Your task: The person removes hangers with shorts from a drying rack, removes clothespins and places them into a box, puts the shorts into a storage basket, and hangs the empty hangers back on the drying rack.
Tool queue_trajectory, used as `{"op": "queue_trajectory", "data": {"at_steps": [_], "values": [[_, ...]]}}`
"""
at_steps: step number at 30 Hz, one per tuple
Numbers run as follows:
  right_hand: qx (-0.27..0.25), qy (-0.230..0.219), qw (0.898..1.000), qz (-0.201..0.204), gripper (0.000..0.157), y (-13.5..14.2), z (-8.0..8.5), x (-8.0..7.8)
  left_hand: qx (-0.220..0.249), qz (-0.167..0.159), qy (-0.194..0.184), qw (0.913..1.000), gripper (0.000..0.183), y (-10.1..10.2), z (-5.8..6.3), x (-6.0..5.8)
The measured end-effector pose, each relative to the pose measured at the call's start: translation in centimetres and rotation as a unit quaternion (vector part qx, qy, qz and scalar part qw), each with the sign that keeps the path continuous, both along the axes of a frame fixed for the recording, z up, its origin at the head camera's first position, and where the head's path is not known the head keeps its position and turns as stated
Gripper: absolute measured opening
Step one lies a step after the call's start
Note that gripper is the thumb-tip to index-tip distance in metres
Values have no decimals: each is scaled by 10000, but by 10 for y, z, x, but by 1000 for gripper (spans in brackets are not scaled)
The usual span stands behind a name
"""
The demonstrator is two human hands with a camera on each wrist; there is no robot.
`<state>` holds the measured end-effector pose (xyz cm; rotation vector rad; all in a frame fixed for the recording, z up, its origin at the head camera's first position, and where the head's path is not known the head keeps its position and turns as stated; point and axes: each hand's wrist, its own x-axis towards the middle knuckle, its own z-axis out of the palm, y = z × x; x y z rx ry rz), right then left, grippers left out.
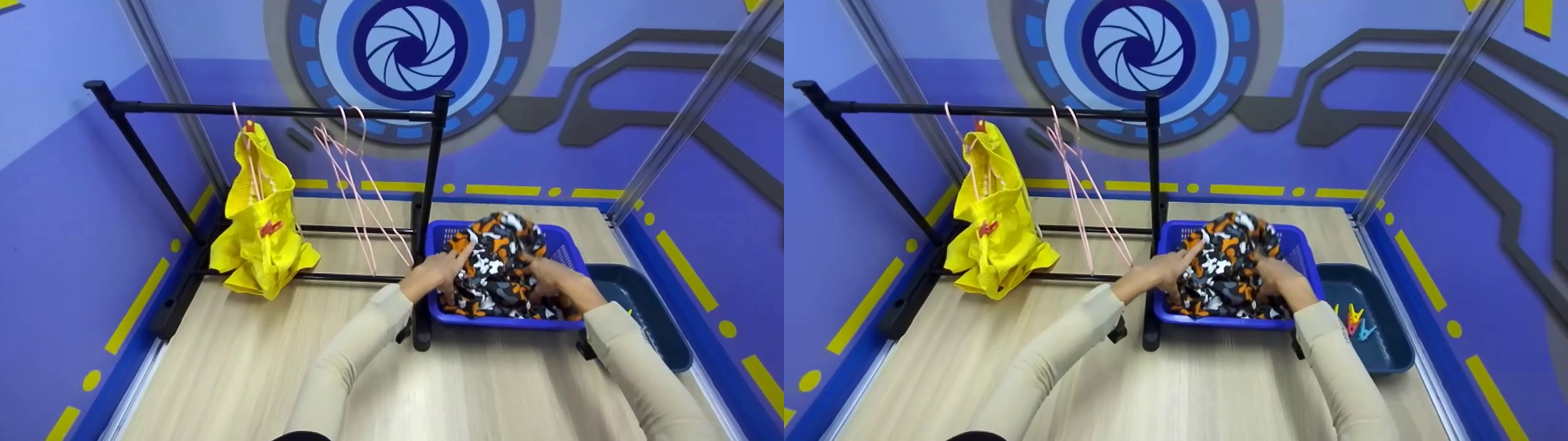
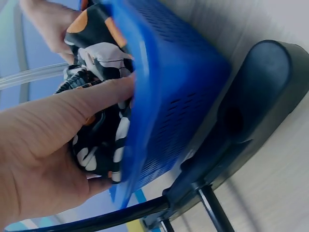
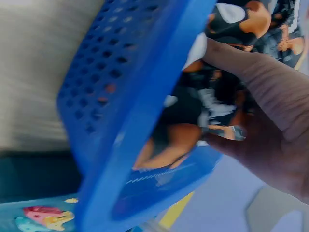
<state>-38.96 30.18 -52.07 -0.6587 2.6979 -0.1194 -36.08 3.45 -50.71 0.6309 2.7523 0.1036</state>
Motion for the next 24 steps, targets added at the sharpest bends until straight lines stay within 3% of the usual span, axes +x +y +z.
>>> {"op": "queue_trajectory", "data": {"at_steps": [5,7,12,15,18,22,24], "values": [[297,-732,9967,-176,63,-10,11,1,-678,-297,234,9970,115,10,-15,-4],[271,-749,9967,-157,65,-11,13,0,-914,-345,308,9947,108,12,-20,-6],[-499,-360,9975,-335,92,-11,10,-7,-1358,-505,707,9869,96,14,-28,-11],[-636,-257,9963,-516,117,-13,6,-12,-1347,-615,840,9854,88,14,-29,-11],[-129,-350,9982,-462,133,-16,4,-15,-1106,-698,722,9888,82,14,-29,-10],[468,-697,9954,-467,129,-22,5,-18,-835,-641,492,9932,78,14,-29,-10],[593,-884,9920,-671,124,-24,4,-19,-777,-590,402,9944,76,13,-29,-11]]}}
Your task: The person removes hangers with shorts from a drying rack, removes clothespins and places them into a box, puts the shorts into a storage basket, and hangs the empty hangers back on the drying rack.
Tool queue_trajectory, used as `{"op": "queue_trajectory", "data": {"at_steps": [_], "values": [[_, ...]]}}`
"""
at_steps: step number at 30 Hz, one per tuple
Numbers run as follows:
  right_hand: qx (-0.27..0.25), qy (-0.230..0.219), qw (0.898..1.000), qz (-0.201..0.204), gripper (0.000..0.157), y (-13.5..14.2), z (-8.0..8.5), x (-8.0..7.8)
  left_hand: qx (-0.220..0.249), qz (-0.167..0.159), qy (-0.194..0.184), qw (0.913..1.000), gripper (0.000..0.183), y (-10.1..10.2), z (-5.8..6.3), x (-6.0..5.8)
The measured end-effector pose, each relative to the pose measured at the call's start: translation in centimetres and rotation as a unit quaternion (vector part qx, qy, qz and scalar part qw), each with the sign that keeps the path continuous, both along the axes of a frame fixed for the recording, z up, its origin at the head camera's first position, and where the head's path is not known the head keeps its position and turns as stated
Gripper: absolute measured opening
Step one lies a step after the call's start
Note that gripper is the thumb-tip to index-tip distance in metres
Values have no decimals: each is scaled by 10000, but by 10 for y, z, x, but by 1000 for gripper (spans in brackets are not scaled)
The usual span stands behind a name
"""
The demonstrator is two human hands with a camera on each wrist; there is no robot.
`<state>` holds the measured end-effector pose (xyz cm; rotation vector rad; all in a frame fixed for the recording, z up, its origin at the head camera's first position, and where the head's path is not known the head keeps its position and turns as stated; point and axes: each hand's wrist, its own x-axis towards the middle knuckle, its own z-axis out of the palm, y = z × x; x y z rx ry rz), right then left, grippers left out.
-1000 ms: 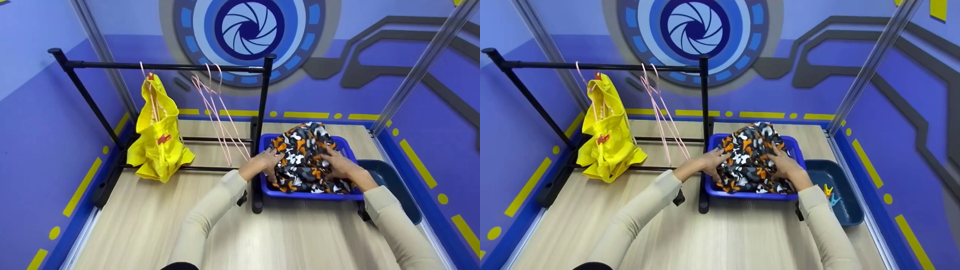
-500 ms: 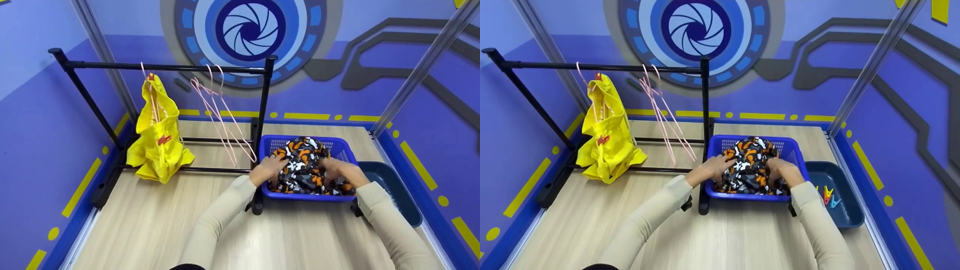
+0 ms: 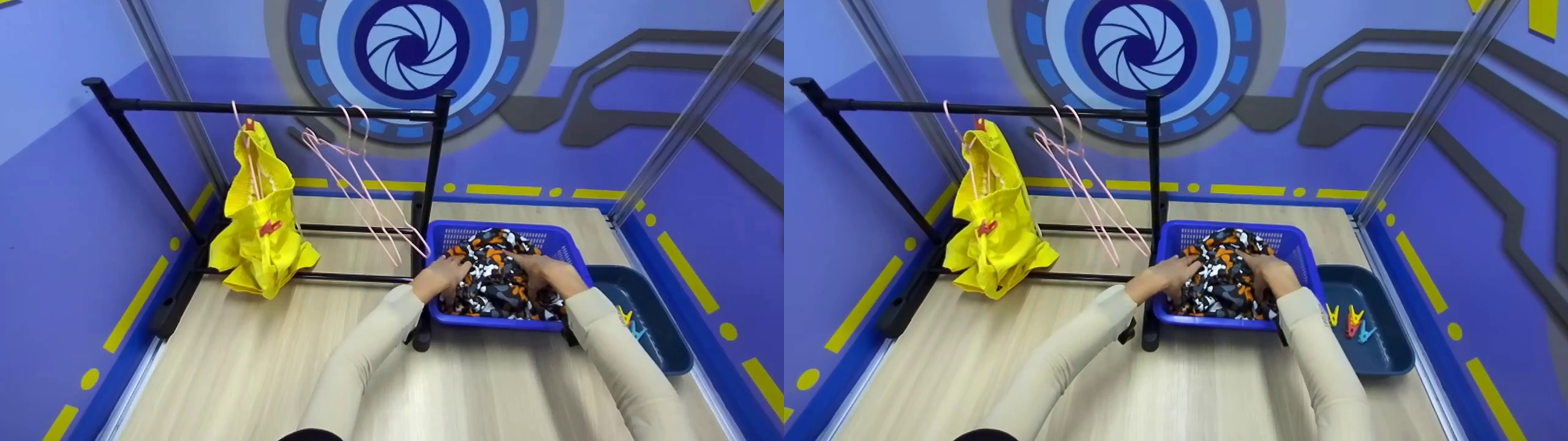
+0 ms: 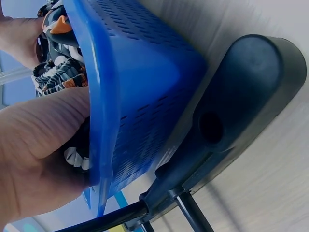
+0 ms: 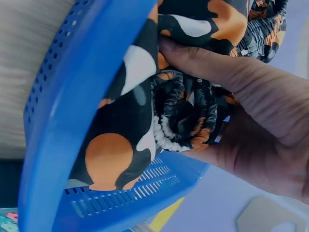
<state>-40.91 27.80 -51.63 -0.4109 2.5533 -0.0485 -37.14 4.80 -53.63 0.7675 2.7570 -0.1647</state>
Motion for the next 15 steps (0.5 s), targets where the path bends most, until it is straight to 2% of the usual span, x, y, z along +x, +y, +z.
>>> {"op": "queue_trajectory", "data": {"at_steps": [4,10,14,15], "values": [[149,-168,9995,-241,115,-3,-2,-5,-17,88,-178,9998,80,-1,1,-3],[48,-44,9998,-188,104,-2,-15,-15,-260,120,-356,9990,81,2,5,-5],[-37,167,9997,-162,97,-2,-24,-19,-551,133,-102,9983,71,7,0,-4],[-37,220,9996,-145,95,-2,-25,-19,-601,114,171,9980,64,8,-8,-5]]}}
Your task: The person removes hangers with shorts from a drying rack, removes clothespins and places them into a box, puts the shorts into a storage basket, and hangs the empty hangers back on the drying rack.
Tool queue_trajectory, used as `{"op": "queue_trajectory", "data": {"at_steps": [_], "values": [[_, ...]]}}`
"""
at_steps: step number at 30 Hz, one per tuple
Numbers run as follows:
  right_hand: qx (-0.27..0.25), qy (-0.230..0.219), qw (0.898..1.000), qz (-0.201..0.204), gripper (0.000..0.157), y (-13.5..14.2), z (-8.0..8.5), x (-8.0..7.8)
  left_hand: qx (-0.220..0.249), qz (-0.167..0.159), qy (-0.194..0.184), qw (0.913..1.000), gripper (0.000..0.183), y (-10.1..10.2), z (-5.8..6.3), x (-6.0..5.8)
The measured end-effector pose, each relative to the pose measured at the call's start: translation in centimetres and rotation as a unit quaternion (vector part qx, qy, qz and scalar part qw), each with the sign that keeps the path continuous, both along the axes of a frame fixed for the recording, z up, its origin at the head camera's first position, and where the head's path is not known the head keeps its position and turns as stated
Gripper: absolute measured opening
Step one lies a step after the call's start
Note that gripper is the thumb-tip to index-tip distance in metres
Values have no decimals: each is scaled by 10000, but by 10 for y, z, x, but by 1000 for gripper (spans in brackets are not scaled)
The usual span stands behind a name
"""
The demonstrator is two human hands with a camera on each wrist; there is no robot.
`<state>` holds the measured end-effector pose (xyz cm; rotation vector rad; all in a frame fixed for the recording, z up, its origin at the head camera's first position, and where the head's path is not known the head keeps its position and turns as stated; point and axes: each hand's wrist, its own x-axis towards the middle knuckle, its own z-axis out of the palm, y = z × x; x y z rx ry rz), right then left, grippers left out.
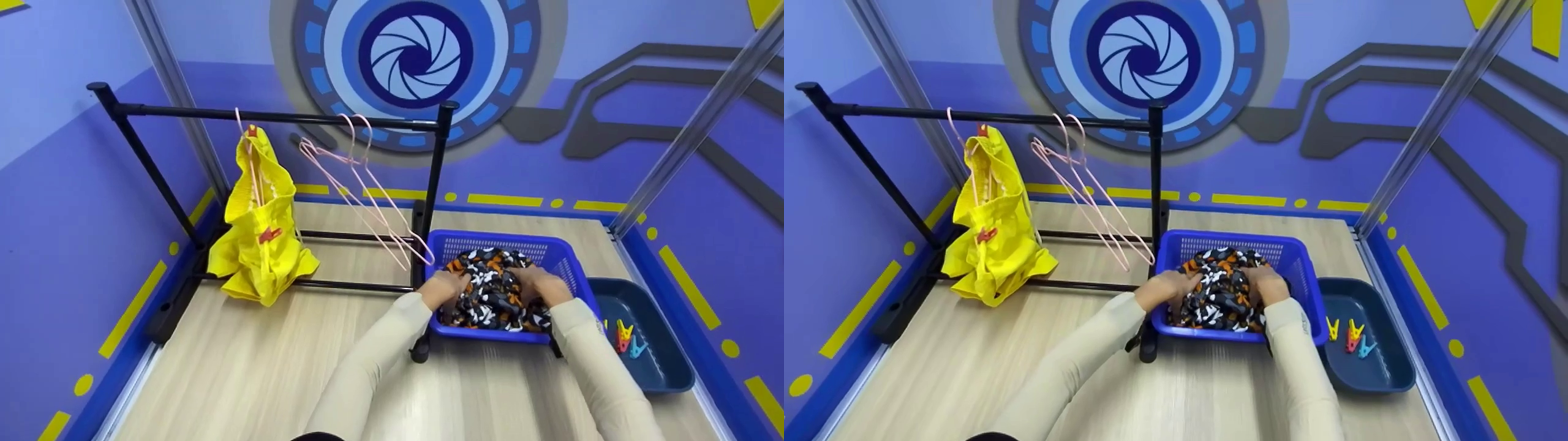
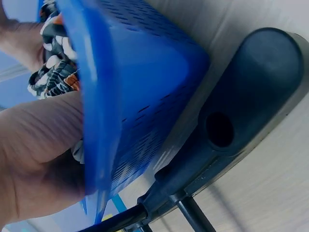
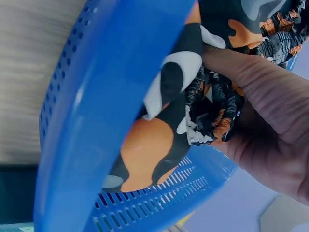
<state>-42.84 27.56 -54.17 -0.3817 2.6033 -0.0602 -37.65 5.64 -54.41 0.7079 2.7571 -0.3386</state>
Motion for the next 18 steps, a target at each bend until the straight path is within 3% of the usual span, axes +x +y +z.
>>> {"op": "queue_trajectory", "data": {"at_steps": [1,5,6,8,10,12,14,18], "values": [[15,66,10000,59,94,0,-1,1,-98,73,85,9999,60,3,-4,-1],[75,221,9995,204,90,-4,-3,4,-531,490,297,9969,55,23,-54,-26],[79,239,9994,233,89,-5,-3,5,-573,510,496,9958,53,27,-78,-38],[81,303,9990,303,87,-6,-3,7,-617,658,404,9951,52,36,-117,-63],[83,354,9988,330,83,-6,-3,8,-583,688,458,9949,50,39,-140,-77],[118,475,9979,418,76,-6,-3,9,-593,734,297,9951,49,40,-142,-81],[191,592,9968,507,65,-7,-3,11,-553,869,39,9947,50,38,-117,-67],[376,684,9958,469,50,-8,-3,14,-424,875,41,9953,49,29,-57,-27]]}}
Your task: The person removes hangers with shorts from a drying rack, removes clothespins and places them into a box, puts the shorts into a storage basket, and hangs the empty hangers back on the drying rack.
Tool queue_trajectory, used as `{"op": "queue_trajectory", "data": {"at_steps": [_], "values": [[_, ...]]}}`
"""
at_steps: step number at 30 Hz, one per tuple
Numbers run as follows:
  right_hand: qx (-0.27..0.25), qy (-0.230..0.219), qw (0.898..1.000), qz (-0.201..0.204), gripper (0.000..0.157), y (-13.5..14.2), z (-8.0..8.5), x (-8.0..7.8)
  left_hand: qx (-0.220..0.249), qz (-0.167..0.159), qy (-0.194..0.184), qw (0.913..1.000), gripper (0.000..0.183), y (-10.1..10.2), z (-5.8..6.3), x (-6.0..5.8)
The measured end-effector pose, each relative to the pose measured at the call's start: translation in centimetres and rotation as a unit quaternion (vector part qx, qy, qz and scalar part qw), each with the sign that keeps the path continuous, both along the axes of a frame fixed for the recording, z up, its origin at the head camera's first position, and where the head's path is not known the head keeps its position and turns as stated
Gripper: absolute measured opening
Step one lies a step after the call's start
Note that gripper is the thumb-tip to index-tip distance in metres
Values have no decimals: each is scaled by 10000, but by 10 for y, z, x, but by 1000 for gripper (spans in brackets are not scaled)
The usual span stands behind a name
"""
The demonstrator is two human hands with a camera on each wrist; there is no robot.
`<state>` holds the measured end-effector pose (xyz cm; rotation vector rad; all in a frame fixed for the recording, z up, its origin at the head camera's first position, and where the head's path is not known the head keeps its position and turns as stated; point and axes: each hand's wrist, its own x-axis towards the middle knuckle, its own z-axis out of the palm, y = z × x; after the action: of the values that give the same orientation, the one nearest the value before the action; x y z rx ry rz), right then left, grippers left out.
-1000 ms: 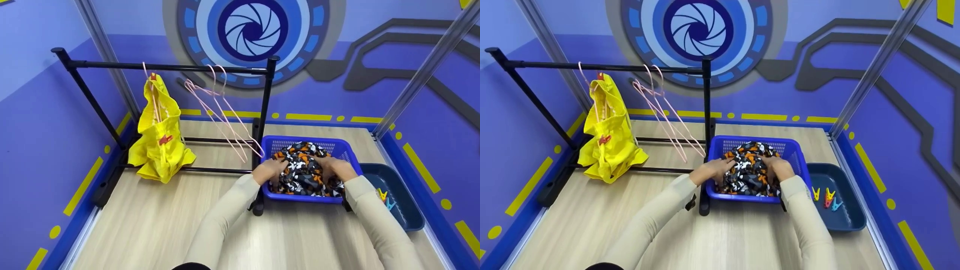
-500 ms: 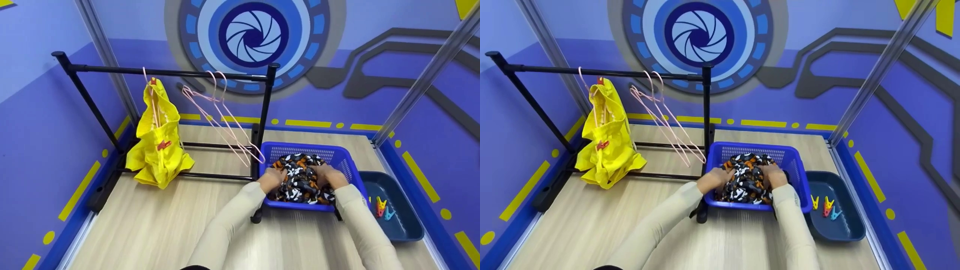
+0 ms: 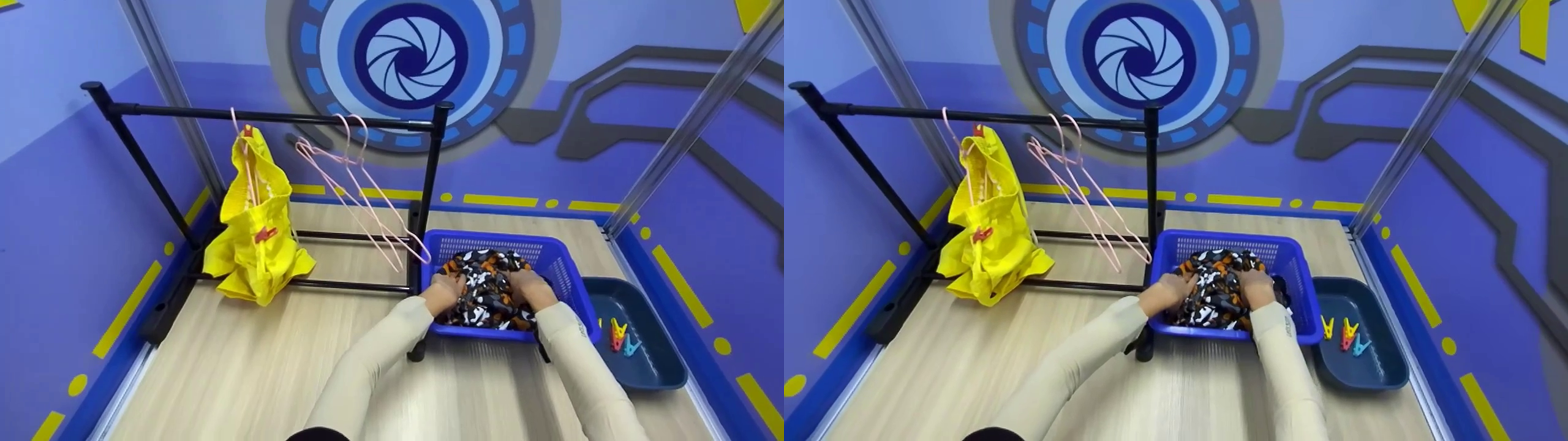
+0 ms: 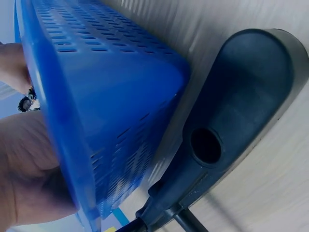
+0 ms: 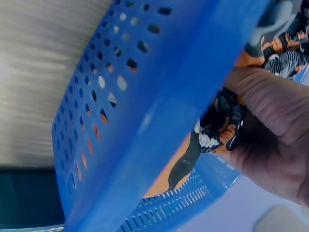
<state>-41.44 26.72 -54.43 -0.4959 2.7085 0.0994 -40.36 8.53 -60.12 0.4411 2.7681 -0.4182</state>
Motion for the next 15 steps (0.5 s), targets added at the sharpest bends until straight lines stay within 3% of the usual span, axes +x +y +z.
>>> {"op": "queue_trajectory", "data": {"at_steps": [4,8,12,15], "values": [[133,66,9999,-59,57,-3,1,1,-38,-235,67,9997,55,-12,45,32],[172,60,9998,-5,65,-2,-3,0,95,-660,73,9977,66,-25,75,52],[165,65,9998,18,71,-1,-8,0,354,-1291,56,9910,60,-42,103,70],[146,75,9999,3,72,-2,-10,2,631,-2024,-12,9773,45,-64,126,86]]}}
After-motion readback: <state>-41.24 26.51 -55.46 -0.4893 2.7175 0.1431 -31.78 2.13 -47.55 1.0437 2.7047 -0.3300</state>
